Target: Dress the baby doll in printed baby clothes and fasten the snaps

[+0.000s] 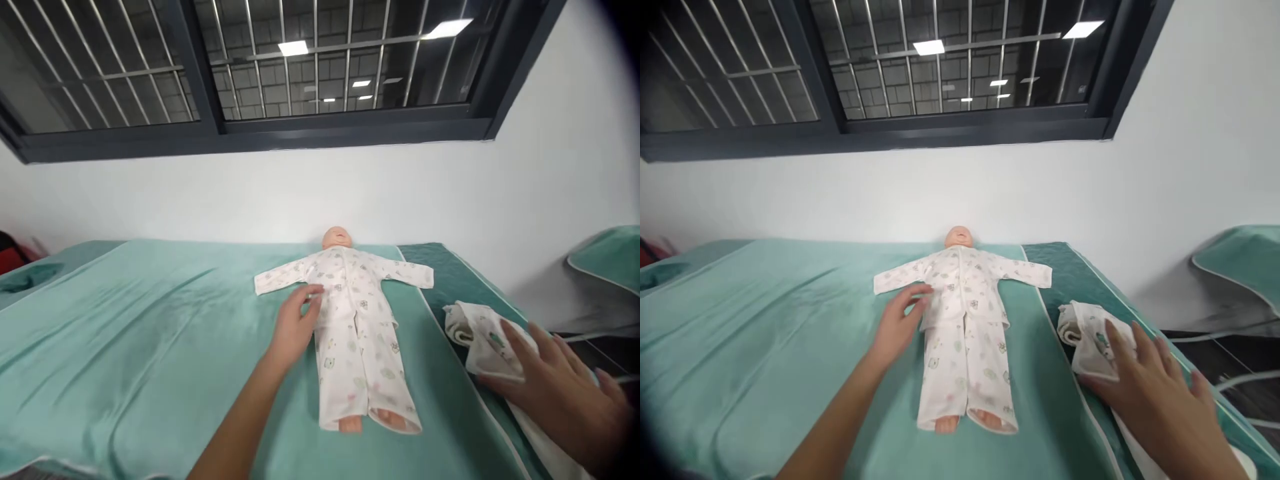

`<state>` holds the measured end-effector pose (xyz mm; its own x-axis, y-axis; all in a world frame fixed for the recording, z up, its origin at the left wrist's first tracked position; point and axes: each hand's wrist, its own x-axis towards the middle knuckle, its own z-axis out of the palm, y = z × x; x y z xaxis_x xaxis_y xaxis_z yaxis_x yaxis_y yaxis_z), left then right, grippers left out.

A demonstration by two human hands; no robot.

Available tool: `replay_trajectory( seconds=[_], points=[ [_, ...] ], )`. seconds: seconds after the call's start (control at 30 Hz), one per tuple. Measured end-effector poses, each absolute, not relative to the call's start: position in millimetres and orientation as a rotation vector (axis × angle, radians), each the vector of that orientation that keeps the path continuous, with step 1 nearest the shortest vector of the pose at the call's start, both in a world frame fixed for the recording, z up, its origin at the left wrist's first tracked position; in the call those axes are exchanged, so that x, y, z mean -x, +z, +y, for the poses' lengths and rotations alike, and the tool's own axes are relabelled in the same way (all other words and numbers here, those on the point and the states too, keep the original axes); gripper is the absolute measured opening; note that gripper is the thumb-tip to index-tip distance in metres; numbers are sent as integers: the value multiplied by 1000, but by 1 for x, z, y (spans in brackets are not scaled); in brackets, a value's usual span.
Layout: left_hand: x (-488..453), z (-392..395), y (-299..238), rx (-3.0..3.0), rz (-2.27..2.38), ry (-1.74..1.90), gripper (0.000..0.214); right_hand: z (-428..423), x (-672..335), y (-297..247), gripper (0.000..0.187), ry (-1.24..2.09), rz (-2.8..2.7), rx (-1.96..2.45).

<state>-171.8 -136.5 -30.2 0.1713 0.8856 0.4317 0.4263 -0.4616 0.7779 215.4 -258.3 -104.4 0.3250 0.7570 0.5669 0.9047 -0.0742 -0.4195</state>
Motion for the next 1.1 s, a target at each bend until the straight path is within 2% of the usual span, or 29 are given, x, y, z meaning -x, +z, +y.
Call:
replay_trajectory(
  seconds=[0.03, 0.1, 0.2, 0.27, 0.5, 0.77, 0.93, 1.1],
  points=[
    [163, -115, -26, -2028, 1238, 1251, 25, -251, -199, -95, 78, -301, -1571, 1872],
    [145, -74, -20, -2145, 1251, 1244, 27, -229, -161, -75, 67, -262, -1736, 1746],
    [123, -23, -20, -2211, 1292, 1193, 32, -180, -107, -53, 46, -19, -1761, 1584],
    [114, -2, -28, -2195, 1328, 1177, 35, -139, -80, -45, 40, 198, -1775, 1478],
    [114, 12, -56, -2213, 1228, 1163, 41, -27, -45, -47, 34, 353, -1653, 1288],
    [108, 8, -54, -2310, 1331, 982, 48, -23, -48, -61, 33, 541, -1601, 1241],
    [107, 2, -50, -2390, 1308, 1015, 51, -33, -46, -58, 24, 454, -1445, 1211],
    [106, -10, -44, -2317, 1256, 1283, 27, -59, -45, -57, 10, 246, -1448, 1279]
  ],
)
